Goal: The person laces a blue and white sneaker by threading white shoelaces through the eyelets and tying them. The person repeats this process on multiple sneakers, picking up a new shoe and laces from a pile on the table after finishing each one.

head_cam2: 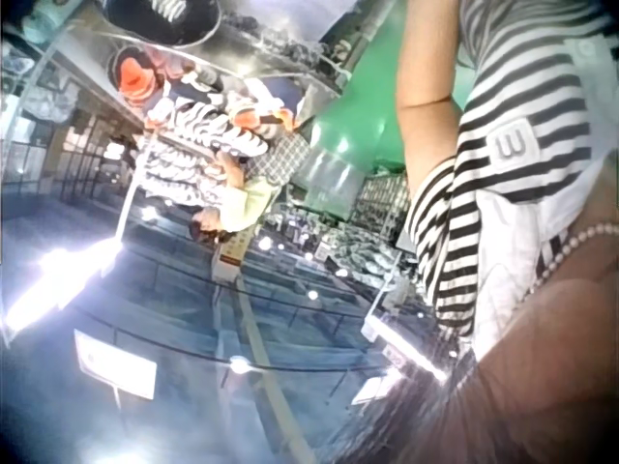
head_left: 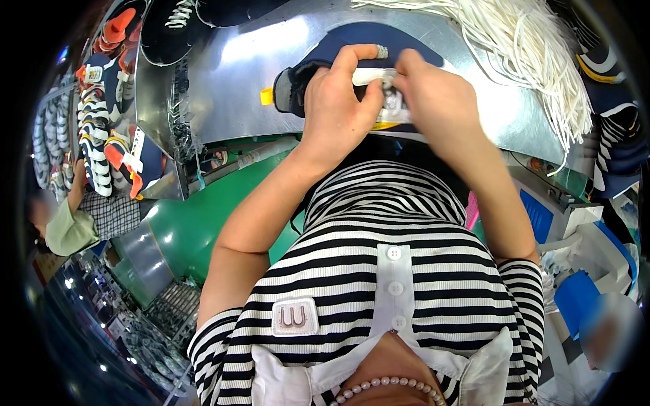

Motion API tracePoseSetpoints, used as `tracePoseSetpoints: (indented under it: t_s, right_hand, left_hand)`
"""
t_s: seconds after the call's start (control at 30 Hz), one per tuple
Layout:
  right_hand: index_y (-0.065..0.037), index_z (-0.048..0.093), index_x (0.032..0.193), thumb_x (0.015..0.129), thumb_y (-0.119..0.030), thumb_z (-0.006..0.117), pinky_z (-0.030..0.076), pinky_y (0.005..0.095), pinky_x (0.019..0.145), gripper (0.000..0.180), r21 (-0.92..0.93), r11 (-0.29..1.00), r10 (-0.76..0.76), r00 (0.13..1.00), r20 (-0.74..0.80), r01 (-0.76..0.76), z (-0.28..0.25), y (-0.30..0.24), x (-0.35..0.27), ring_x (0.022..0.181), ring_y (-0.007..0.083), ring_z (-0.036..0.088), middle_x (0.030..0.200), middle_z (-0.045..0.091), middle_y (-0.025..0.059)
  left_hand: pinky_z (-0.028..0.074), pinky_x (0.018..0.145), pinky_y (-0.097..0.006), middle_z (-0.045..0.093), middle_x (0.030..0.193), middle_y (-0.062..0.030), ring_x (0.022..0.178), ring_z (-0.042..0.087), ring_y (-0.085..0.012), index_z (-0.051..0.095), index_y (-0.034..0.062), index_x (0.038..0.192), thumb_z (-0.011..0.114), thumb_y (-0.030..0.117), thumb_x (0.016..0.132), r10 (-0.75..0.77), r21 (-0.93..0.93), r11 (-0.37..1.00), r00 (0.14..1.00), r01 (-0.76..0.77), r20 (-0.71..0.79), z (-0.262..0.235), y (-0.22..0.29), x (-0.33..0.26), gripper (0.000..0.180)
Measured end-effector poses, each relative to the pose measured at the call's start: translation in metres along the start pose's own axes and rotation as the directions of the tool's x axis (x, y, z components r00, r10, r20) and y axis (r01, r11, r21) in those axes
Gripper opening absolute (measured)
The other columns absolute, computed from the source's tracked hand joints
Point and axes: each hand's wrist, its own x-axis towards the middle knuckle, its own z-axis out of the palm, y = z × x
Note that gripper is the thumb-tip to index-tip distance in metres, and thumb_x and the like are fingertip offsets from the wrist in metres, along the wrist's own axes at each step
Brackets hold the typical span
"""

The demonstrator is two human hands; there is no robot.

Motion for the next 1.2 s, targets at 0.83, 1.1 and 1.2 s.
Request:
tracePoseSetpoints:
  t_s: [0.83,1.1,1.2]
  right_hand:
    - [-0.012,0.07,0.105,0.086,-0.013,0.07,0.046,0.0254,0.051,0.019,0.652,0.738,0.42,0.874,-0.242,-0.174,0.016,0.043,-0.009,0.057,0.0117,0.062,0.076,0.069,0.0037]
    - [-0.012,0.068,0.096,0.072,-0.004,0.073,0.048,0.0298,0.051,0.025,0.252,0.93,-0.19,0.937,-0.293,0.267,0.003,0.032,-0.001,0.057,0.0195,0.062,0.076,0.065,0.0031]
    - [-0.011,0.068,0.093,0.072,-0.004,0.072,0.047,0.0292,0.051,0.022,0.346,0.899,-0.152,0.934,-0.324,0.267,0.01,0.033,0.002,0.058,0.0195,0.062,0.076,0.065,0.0025]
  left_hand:
    - [0.05,0.09,-0.029,0.064,0.108,-0.0139,0.097,0.063,-0.0169,0.042,-0.0033,0.134,0.074,0.003,0.08,-0.29,-0.5,0.732,0.876,0.463,0.386,-0.026,0.015,0.03,0.063]
    - [0.051,0.086,-0.029,0.068,0.101,-0.014,0.093,0.066,-0.0174,0.046,0.0024,0.133,0.072,0.006,0.084,-0.278,-0.48,0.752,0.878,0.452,0.39,-0.019,0.009,0.031,0.055]
    - [0.051,0.082,-0.027,0.068,0.096,-0.0108,0.09,0.065,-0.0148,0.046,0.0027,0.133,0.072,0.014,0.087,-0.313,-0.442,0.766,0.871,0.467,0.379,-0.021,0.013,0.03,0.054]
